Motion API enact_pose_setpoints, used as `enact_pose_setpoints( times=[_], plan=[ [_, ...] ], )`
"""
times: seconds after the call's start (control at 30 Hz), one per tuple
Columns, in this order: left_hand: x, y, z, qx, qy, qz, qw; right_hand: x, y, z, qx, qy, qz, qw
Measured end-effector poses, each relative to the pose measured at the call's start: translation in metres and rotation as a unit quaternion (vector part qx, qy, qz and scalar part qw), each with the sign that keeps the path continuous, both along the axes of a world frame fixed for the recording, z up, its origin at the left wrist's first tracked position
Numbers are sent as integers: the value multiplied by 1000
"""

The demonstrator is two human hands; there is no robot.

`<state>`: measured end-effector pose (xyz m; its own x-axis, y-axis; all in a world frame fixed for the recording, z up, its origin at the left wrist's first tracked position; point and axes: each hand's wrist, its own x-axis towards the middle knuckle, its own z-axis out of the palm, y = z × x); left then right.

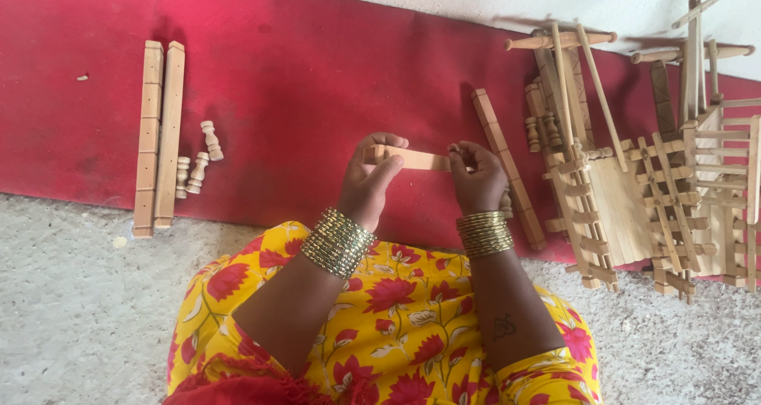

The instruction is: The person sits on the floor and assembles parts of a wooden cot frame. They hold a long wooden rail, press small wooden pieces into slots along it, turn the rail over to work the other side, and fit small turned wooden spools into the rail before setting it with the other rails.

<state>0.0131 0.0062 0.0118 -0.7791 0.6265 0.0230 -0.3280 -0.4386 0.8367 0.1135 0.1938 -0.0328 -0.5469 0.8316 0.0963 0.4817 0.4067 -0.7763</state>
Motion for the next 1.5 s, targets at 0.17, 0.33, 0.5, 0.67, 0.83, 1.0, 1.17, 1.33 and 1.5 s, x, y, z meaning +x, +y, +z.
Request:
enact_pose_setpoints(
  times=[0.17,0.33,0.5,0.67,0.83,1.0,1.17,1.33,1.5],
  plan=[
    [2,2,-1,-10,-11,5,1000,-1,-14,7,195,28,59,979],
    [1,3,-2,-11,-13,19,1000,0,-27,4,266,94,110,953],
    [0,5,-6,-9,-17,41,999,1,-40,-7,158,87,111,977],
    [-2,8,-12,13,-116,56,992,-3,-63,-22,204,87,136,966],
    [-3,6,-11,21,-140,48,989,-1,-64,-28,239,73,151,957],
    [-5,5,-9,2,-155,61,986,-4,-40,-28,10,-52,55,997],
    [-7,5,-11,2,-175,70,982,-1,-23,-32,68,83,96,990],
    [-4,6,-15,3,-145,65,987,-4,-9,-35,-79,134,42,987],
    [0,8,-15,14,-103,60,993,-4,-19,-33,63,99,33,993]
  ],
)
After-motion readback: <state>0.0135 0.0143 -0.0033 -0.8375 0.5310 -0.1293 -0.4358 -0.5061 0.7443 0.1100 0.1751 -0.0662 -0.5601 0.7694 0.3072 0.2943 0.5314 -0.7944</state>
